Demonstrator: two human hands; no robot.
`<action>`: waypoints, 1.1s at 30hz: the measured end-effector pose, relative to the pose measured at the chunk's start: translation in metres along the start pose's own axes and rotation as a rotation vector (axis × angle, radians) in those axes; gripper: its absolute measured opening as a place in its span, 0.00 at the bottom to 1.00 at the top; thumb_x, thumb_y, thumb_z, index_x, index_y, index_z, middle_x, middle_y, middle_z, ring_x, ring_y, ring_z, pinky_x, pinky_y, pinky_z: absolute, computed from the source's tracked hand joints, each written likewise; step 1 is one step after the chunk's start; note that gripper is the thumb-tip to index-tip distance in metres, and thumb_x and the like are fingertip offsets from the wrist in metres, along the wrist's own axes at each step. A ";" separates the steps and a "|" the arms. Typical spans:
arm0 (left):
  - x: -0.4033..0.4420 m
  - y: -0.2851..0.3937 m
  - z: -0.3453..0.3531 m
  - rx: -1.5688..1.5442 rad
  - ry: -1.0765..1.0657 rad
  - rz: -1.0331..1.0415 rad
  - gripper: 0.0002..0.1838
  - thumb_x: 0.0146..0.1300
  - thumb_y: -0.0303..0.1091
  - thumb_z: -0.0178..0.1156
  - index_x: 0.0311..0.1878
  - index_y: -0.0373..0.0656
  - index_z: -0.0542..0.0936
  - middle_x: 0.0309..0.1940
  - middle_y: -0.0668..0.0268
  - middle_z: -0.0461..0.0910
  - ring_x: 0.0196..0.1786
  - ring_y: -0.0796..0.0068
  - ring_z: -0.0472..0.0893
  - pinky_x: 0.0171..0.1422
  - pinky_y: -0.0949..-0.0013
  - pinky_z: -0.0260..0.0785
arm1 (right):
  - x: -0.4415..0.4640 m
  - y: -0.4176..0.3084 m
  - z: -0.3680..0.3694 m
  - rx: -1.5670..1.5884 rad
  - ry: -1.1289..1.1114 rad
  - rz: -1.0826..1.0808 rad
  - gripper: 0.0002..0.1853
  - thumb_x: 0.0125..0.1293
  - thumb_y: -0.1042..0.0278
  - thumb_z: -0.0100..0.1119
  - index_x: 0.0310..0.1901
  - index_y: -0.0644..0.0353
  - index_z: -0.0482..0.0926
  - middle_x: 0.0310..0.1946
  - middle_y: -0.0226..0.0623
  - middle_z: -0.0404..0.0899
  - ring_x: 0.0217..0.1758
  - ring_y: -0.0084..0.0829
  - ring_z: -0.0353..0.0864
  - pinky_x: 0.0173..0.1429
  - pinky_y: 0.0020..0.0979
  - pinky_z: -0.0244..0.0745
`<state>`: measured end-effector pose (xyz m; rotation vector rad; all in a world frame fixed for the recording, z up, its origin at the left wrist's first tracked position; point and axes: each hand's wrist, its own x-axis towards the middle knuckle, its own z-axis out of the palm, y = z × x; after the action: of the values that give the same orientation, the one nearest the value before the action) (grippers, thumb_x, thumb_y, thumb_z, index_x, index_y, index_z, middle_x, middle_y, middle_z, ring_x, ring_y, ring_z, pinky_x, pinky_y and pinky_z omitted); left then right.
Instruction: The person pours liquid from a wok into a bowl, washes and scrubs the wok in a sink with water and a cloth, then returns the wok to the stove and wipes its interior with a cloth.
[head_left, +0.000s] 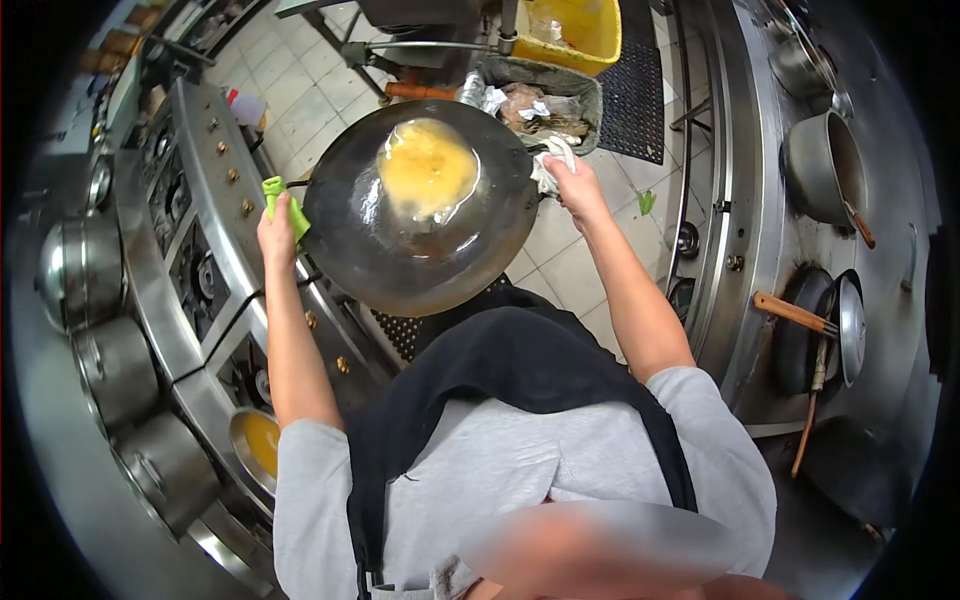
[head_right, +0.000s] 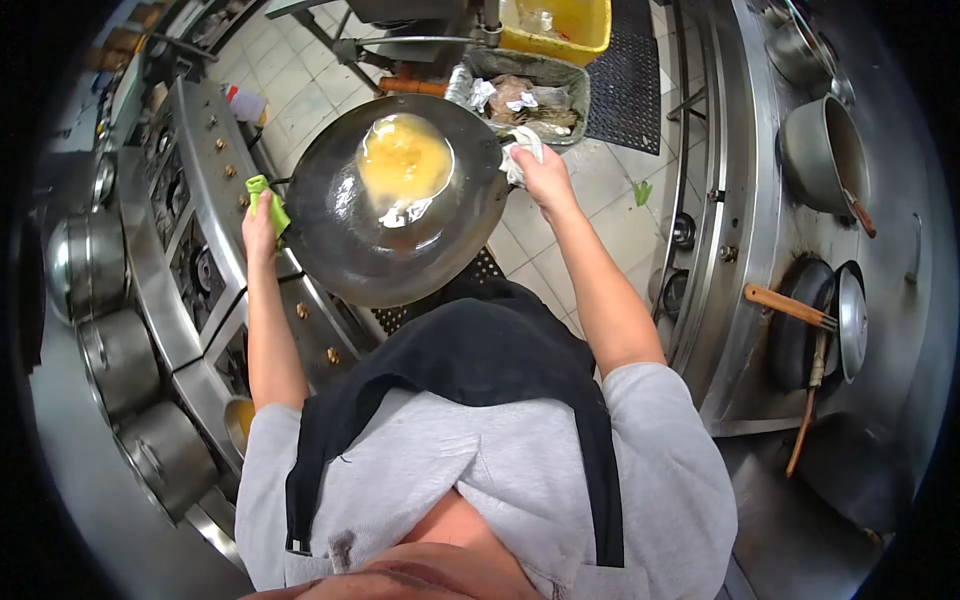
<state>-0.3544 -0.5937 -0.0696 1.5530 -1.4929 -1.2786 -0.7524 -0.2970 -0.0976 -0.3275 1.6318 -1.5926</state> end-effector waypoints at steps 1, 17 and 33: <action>0.009 -0.003 0.018 0.000 -0.021 0.015 0.20 0.70 0.49 0.61 0.46 0.39 0.83 0.32 0.72 0.79 0.31 0.81 0.75 0.37 0.72 0.70 | 0.000 0.002 -0.012 -0.016 0.051 0.054 0.15 0.69 0.62 0.60 0.51 0.63 0.81 0.39 0.29 0.84 0.37 0.20 0.78 0.41 0.25 0.71; 0.185 -0.002 0.199 0.117 -0.311 0.077 0.24 0.70 0.54 0.60 0.47 0.37 0.81 0.36 0.65 0.82 0.39 0.75 0.80 0.46 0.68 0.73 | 0.112 -0.001 -0.056 -0.220 0.334 0.296 0.17 0.68 0.51 0.60 0.52 0.50 0.81 0.32 0.21 0.82 0.26 0.16 0.72 0.25 0.23 0.62; 0.259 0.007 0.302 0.936 -0.338 -0.109 0.39 0.60 0.66 0.52 0.49 0.33 0.84 0.48 0.41 0.83 0.56 0.47 0.82 0.61 0.54 0.71 | 0.213 0.078 -0.108 -0.264 0.356 0.596 0.18 0.65 0.49 0.61 0.31 0.58 0.78 0.16 0.27 0.70 0.14 0.23 0.63 0.17 0.30 0.56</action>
<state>-0.6650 -0.7915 -0.2207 2.0519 -2.4777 -0.9553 -0.9353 -0.3518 -0.2602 0.3116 1.9751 -1.0193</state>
